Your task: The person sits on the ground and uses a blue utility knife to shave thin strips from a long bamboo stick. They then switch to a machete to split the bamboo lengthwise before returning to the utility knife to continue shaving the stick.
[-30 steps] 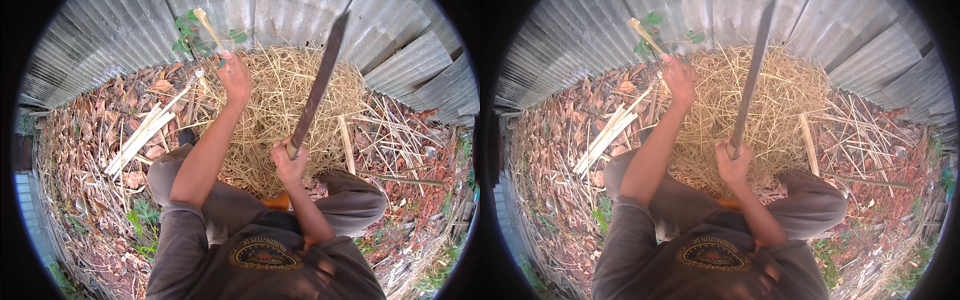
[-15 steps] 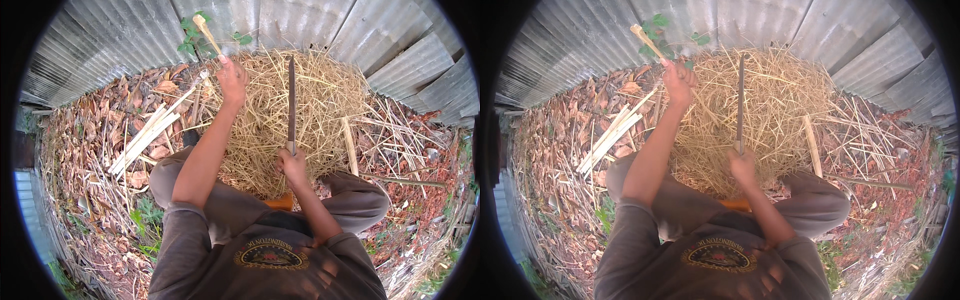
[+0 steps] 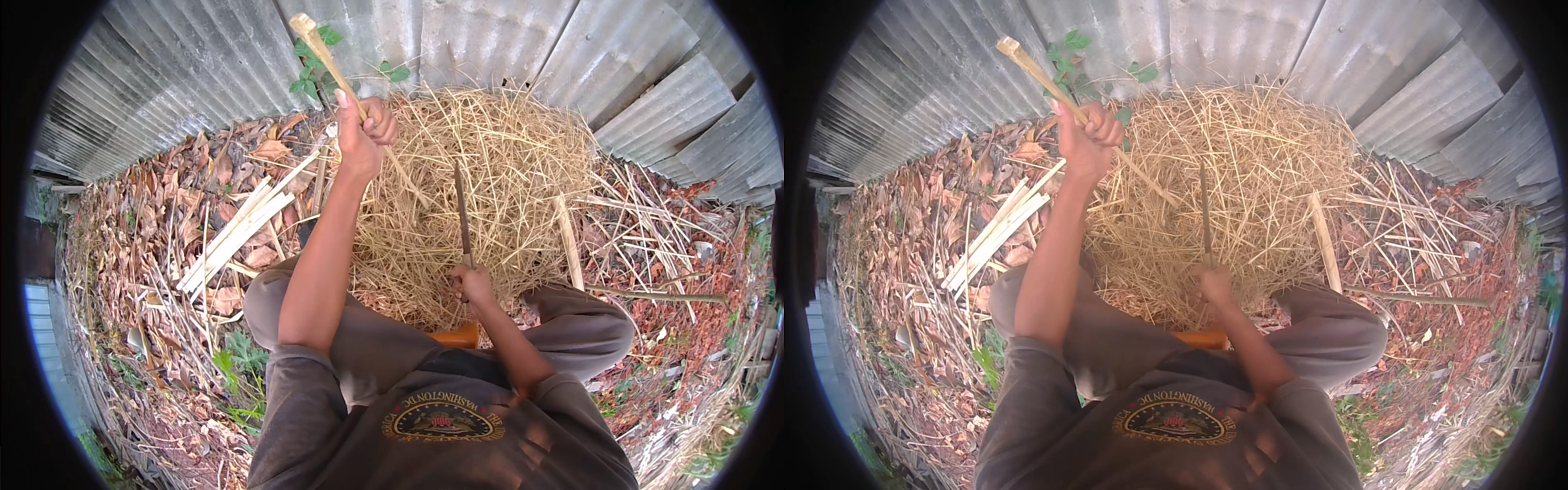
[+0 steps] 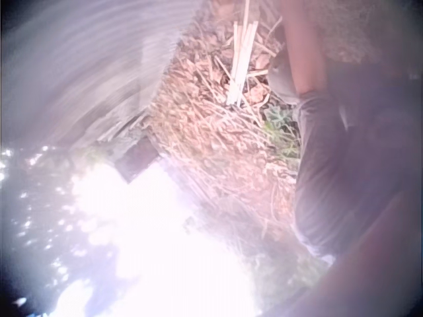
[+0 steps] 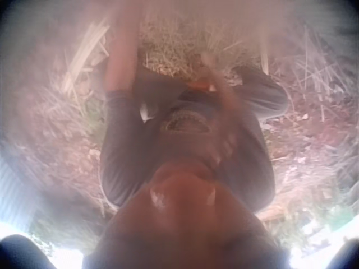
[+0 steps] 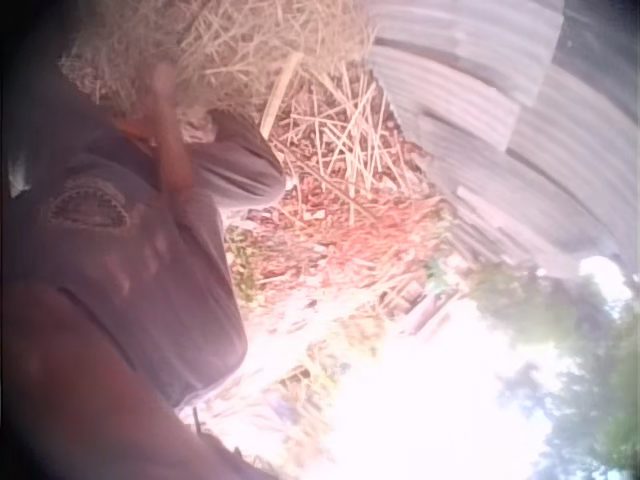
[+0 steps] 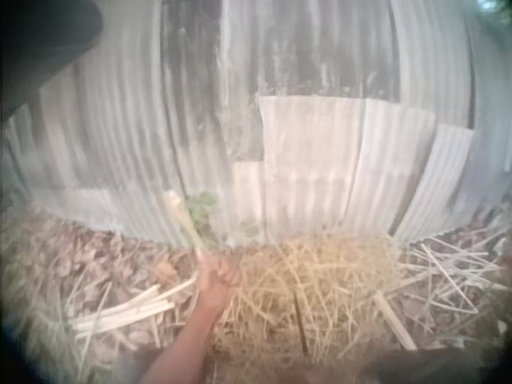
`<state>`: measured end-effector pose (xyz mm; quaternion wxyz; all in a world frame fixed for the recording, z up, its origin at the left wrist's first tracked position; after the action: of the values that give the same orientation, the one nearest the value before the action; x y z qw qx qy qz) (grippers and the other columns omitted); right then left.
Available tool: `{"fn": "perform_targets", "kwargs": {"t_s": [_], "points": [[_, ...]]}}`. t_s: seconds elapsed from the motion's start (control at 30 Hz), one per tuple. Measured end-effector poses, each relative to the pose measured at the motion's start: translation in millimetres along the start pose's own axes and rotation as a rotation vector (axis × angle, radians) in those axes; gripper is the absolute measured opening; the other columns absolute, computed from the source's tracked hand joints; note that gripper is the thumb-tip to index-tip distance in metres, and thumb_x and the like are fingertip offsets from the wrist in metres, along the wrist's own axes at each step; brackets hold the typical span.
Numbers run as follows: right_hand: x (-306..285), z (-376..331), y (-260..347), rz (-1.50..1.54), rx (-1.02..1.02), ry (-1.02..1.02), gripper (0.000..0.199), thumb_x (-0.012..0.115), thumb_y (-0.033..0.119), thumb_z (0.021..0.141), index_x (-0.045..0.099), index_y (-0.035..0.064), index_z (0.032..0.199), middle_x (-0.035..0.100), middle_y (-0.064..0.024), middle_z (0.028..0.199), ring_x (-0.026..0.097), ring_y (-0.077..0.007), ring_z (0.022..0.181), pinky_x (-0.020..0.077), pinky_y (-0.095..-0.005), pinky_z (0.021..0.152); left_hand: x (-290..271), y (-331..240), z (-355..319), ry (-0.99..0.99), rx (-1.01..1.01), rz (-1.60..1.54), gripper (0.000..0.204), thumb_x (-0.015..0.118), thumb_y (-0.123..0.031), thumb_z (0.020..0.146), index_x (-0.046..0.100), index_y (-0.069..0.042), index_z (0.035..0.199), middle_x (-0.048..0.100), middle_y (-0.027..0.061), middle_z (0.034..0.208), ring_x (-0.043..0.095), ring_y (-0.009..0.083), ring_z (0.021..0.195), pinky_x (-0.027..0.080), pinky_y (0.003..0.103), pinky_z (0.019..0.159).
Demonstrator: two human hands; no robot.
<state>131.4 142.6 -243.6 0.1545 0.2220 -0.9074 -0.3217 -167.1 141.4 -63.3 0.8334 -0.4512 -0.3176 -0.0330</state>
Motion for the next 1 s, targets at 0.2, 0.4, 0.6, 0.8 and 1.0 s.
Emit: {"fn": "perform_targets", "kwargs": {"t_s": [0.2, 0.4, 0.6, 0.8, 1.0], "points": [[-5, -18, -1, -0.032, -0.128, 0.062, 0.019, 0.056, 0.004, 0.081, 0.044, 0.0081, 0.068, 0.041, -0.0012, 0.051, 0.041, -0.0119, 0.039, 0.0327, -0.0292, 0.036, 37, -12, -5, -0.301, 0.091, 0.288, 0.057, 0.029, -0.06, 0.098, 0.033, -0.012, 0.068, 0.025, -0.002, 0.053, 0.021, 0.0099, 0.046, 0.021, 0.026, 0.045], [26, -20, -15, -0.199, -0.182, 0.161, 0.018, 0.055, 0.003, 0.082, 0.043, 0.0089, 0.071, 0.042, -0.0005, 0.055, 0.042, -0.01, 0.04, 0.0332, -0.0269, 0.037, 27, 5, -11, -0.294, 0.162, 0.254, 0.062, 0.032, -0.06, 0.097, 0.032, -0.009, 0.062, 0.027, -0.0006, 0.052, 0.026, 0.01, 0.042, 0.022, 0.026, 0.041], [67, -47, 13, -0.03, -0.083, 0.178, 0.021, 0.055, 0.003, 0.083, 0.042, 0.0103, 0.069, 0.042, 0.0, 0.054, 0.042, -0.0096, 0.041, 0.0334, -0.0269, 0.038, 38, 16, -11, -0.195, 0.145, 0.276, 0.062, 0.032, -0.057, 0.099, 0.03, -0.009, 0.06, 0.026, -0.0007, 0.05, 0.024, 0.0102, 0.042, 0.02, 0.027, 0.041], [75, 11, -29, -0.38, -0.383, 0.084, 0.022, 0.057, 0.006, 0.083, 0.046, 0.0106, 0.064, 0.044, -0.0004, 0.05, 0.042, -0.0116, 0.041, 0.032, -0.0297, 0.038, 30, 14, -5, -0.23, 0.127, 0.205, 0.061, 0.03, -0.056, 0.1, 0.03, -0.01, 0.06, 0.024, -0.0015, 0.05, 0.021, 0.0102, 0.042, 0.018, 0.027, 0.042], [38, 33, -34, -0.372, -0.234, 0.065, 0.025, 0.057, 0.001, 0.081, 0.046, 0.0096, 0.061, 0.044, -0.001, 0.051, 0.042, -0.0116, 0.04, 0.0311, -0.0301, 0.037, 25, 32, -11, -0.141, 0.069, 0.244, 0.063, 0.032, -0.057, 0.099, 0.028, -0.01, 0.056, 0.024, -0.0017, 0.049, 0.023, 0.0095, 0.041, 0.019, 0.027, 0.039]]}}
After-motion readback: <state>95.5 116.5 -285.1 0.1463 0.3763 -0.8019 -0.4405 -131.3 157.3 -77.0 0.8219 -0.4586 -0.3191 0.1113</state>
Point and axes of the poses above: each hand's wrist, its own z-axis towards the middle knuckle, its own x-axis out of the palm, y = z × x, the point moved 3 cm from there along z, towards the middle knuckle
